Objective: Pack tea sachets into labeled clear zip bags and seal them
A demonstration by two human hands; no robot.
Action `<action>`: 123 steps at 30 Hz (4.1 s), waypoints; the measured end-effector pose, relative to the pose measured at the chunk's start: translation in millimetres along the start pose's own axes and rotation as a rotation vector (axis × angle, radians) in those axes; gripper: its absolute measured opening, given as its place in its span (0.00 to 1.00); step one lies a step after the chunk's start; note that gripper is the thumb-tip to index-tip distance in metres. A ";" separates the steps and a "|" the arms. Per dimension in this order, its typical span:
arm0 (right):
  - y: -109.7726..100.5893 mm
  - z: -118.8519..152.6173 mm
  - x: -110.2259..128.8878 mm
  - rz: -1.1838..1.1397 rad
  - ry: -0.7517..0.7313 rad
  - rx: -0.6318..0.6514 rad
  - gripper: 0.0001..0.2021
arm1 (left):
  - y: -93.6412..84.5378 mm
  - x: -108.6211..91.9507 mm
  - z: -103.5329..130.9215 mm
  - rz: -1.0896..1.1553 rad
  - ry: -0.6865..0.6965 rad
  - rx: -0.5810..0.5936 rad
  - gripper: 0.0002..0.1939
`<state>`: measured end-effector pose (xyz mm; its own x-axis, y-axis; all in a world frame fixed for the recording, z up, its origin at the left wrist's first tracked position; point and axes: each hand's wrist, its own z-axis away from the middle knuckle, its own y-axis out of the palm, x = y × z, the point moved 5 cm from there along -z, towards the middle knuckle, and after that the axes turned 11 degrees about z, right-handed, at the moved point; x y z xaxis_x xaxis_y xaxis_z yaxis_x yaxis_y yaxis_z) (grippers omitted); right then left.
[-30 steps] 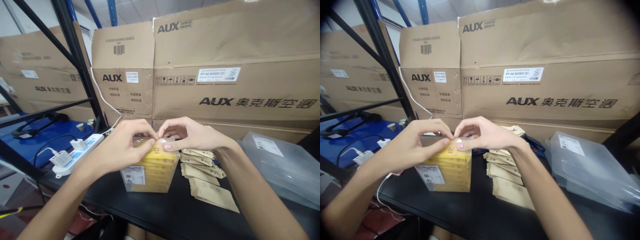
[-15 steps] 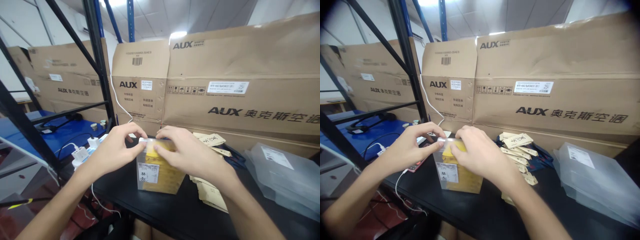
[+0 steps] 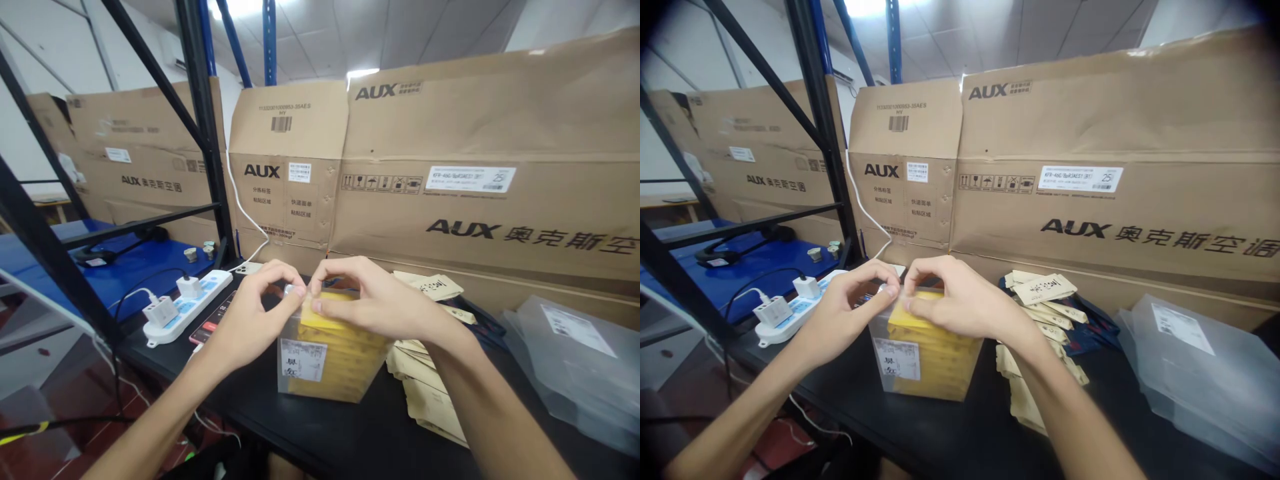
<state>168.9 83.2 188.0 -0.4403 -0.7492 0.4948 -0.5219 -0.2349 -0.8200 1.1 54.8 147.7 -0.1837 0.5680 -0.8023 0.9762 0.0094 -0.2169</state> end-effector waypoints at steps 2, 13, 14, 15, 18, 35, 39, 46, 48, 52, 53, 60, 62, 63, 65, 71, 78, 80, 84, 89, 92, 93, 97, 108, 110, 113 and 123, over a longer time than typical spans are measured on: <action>0.5 -0.2 0.3 0.007 0.014 -0.003 0.01 | 2.7 2.4 0.5 0.095 0.011 0.026 0.09; 1.5 0.3 -3.1 0.028 0.062 0.042 0.06 | 7.6 9.2 2.4 0.230 -0.038 0.058 0.12; 1.6 1.0 -3.5 0.043 0.068 0.042 0.06 | 7.6 9.7 2.7 0.225 -0.038 0.056 0.12; 1.8 1.6 -3.5 0.057 0.071 0.043 0.06 | 7.6 10.1 2.9 0.221 -0.034 0.054 0.12; 1.8 2.4 -2.7 0.081 0.070 0.044 0.07 | 7.8 11.3 3.5 0.215 -0.020 0.049 0.13; 1.8 1.9 -2.8 0.123 0.123 0.007 0.07 | 7.7 12.6 5.8 0.168 -0.001 0.024 0.13; 1.6 0.5 -2.2 0.124 0.107 0.011 0.07 | 6.2 10.7 6.3 0.141 0.006 0.009 0.12; 1.7 -1.0 -6.3 0.098 0.113 0.046 0.08 | 3.4 8.1 7.2 0.104 0.039 -0.032 0.05; 1.9 -0.7 -6.9 0.096 0.114 0.045 0.08 | 1.8 6.3 8.8 0.088 0.064 -0.071 0.03; 2.8 0.0 -5.6 0.088 0.117 0.031 0.08 | -2.3 -3.7 10.3 -0.022 0.146 -0.089 0.03; 3.3 0.0 -4.8 0.082 0.118 0.031 0.08 | -3.3 -6.9 9.7 -0.057 0.161 -0.066 0.03; 6.0 -1.4 -1.6 0.063 0.146 0.008 0.09 | -7.9 -30.4 -1.8 -0.303 0.239 0.188 0.05; 6.1 -1.7 -2.8 0.081 0.153 -0.001 0.09 | -6.9 -34.1 -4.5 -0.363 0.239 0.246 0.05; 6.0 -1.9 -3.6 0.088 0.154 -0.006 0.10 | -6.2 -35.1 -5.3 -0.394 0.237 0.269 0.05; 6.0 -2.5 -5.1 0.089 0.145 -0.012 0.09 | -5.1 -34.8 -6.2 -0.452 0.218 0.305 0.04; 4.5 -3.4 -7.2 0.035 0.115 -0.061 0.07 | -4.6 -30.5 -6.8 -0.500 0.127 0.357 0.10; 2.7 -2.7 -2.3 0.015 0.056 -0.097 0.10 | -7.1 -10.6 -15.8 -0.226 -0.119 0.211 0.08; 2.4 -1.5 2.4 0.107 0.036 -0.130 0.10 | -6.3 0.3 -19.7 -0.094 -0.177 0.137 0.08; 3.8 5.1 22.5 0.407 -0.092 -0.126 0.12 | -1.0 17.9 -18.4 0.243 -0.241 -0.041 0.13; 5.5 20.0 34.3 0.546 -0.060 0.015 0.20 | 3.4 34.4 7.4 0.476 -0.320 -0.219 0.13; 7.4 27.7 35.5 0.712 0.000 0.005 0.15 | -10.1 42.5 23.0 0.473 -0.228 -0.309 0.15; 7.8 29.3 35.3 0.755 0.016 -0.011 0.12 | -17.0 47.1 28.5 0.454 -0.187 -0.347 0.14; -0.4 28.8 20.2 0.678 0.127 -0.047 0.16 | -35.0 79.5 55.8 0.280 -0.070 -0.455 0.08; -34.3 8.7 -129.0 0.183 0.721 -0.291 0.17 | -5.5 138.4 85.3 -0.077 -0.113 -0.328 0.05; -27.0 12.0 -144.0 0.177 0.830 -0.403 0.17 | -7.9 139.0 85.0 -0.119 -0.101 -0.324 0.06; -1.9 17.0 -155.9 0.098 0.959 -0.376 0.17 | -5.5 145.7 84.7 -0.173 -0.132 -0.208 0.08; 109.5 35.0 -121.3 0.076 0.870 -0.232 0.18 | 14.7 156.5 84.8 -0.351 -0.137 0.092 0.30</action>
<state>190.7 126.7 28.2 -0.8275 -0.0019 0.5614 -0.5614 -0.0025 -0.8275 -23.1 74.0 -28.2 -0.5247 0.4281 -0.7358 0.8378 0.1063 -0.5356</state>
